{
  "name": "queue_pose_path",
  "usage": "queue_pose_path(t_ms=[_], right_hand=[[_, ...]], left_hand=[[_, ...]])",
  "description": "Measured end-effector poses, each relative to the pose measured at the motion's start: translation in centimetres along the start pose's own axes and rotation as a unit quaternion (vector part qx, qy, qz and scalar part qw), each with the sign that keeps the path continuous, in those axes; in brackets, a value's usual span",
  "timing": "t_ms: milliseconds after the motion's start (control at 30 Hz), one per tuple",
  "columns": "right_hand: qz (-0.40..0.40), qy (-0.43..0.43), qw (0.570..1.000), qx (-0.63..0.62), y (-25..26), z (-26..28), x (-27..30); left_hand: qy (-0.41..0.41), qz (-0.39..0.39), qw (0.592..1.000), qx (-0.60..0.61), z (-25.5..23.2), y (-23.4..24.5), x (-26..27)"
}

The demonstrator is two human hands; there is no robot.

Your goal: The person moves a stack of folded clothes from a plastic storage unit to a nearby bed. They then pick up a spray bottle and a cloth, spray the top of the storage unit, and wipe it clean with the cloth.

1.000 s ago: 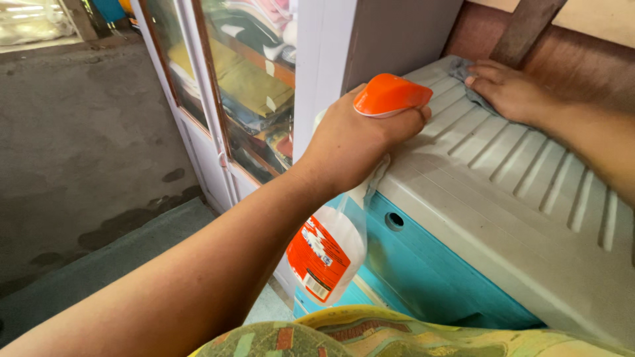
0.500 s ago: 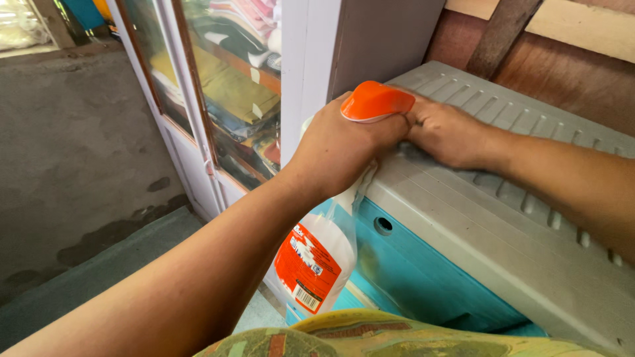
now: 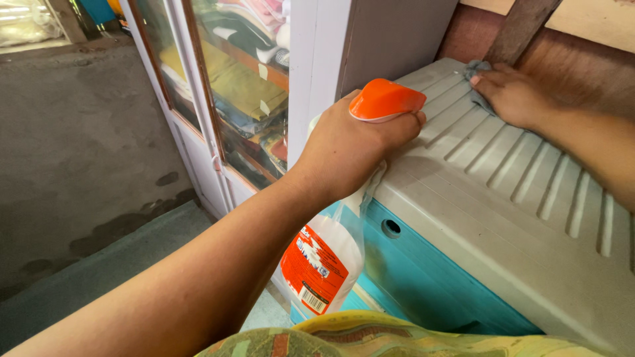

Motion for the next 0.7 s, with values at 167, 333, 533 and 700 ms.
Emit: queue_pose_path(t_ms=[167,333,533,700], right_hand=[[-0.043,0.050,0.997,-0.025,0.8,0.3,0.4],[-0.023,0.066,0.997,-0.041,1.4,3.2,2.1],[-0.012,0.144,0.984,-0.099,2.8,10.6,6.9],[0.035,0.238,0.945,-0.223,5.5,17.5,12.5]], left_hand=[[-0.025,0.002,1.000,-0.015,-0.3,-0.1,-0.2],[-0.028,0.006,0.999,-0.015,0.5,-0.2,-0.2],[-0.212,0.011,0.969,-0.123,-0.1,-0.5,0.0],[-0.119,0.047,0.988,-0.090,0.5,-0.7,-0.6]])
Point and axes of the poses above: each hand's wrist, its own x-axis away from the middle knuckle, its own y-axis out of the back of the hand, z = x × y, the point moved 6 cm from there along -x, towards the middle knuckle, and after that the axes turned 6 degrees about -z, right-handed, at the moved point
